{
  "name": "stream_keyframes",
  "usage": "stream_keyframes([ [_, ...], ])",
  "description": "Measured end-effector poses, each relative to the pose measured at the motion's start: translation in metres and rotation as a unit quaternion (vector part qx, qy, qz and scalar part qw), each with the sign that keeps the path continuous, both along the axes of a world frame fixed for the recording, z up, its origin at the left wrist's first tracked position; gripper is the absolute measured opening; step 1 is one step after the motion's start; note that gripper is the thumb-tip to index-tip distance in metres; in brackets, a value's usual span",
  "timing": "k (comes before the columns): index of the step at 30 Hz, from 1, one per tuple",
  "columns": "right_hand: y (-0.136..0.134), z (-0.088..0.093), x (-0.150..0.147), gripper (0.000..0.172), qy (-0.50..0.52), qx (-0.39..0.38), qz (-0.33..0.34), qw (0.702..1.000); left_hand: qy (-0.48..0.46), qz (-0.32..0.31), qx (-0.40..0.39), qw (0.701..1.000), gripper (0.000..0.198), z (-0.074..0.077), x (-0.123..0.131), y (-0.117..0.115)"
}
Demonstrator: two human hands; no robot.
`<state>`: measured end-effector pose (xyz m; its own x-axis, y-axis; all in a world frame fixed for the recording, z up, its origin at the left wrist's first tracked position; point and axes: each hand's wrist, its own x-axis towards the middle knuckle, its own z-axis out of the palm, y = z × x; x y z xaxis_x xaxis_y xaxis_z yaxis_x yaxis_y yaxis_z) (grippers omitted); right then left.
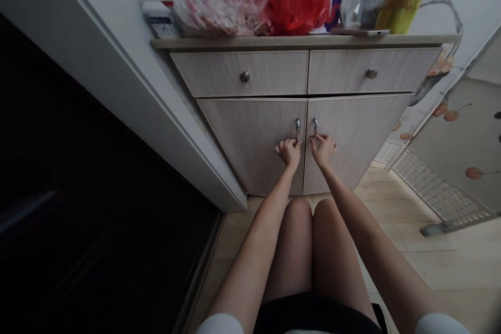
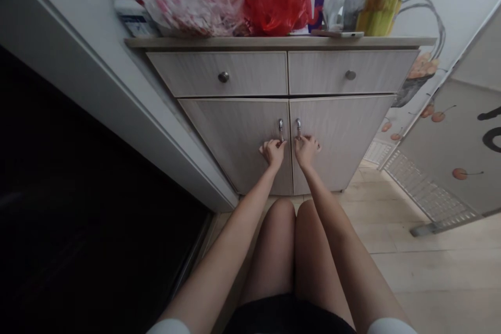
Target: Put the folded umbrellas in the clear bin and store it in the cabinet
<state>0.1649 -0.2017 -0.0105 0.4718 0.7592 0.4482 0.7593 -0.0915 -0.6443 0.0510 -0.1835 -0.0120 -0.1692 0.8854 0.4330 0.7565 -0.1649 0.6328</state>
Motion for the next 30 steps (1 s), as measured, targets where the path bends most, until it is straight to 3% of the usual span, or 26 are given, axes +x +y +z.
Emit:
stream_keyframes([
  [18, 0.029, 0.002, -0.002, 0.038, 0.013, -0.018, -0.013, 1.000, 0.015, -0.005, -0.007, 1.000, 0.015, 0.004, 0.003, 0.026],
  [25, 0.033, 0.006, -0.003, 0.036, 0.037, -0.065, 0.015, 0.997, 0.033, -0.034, -0.031, 0.998, 0.016, 0.006, -0.004, 0.024],
  [30, 0.034, 0.006, -0.001, 0.035, 0.083, -0.054, 0.060, 0.993, 0.009, -0.072, -0.066, 0.995, 0.024, 0.007, -0.007, 0.021],
])
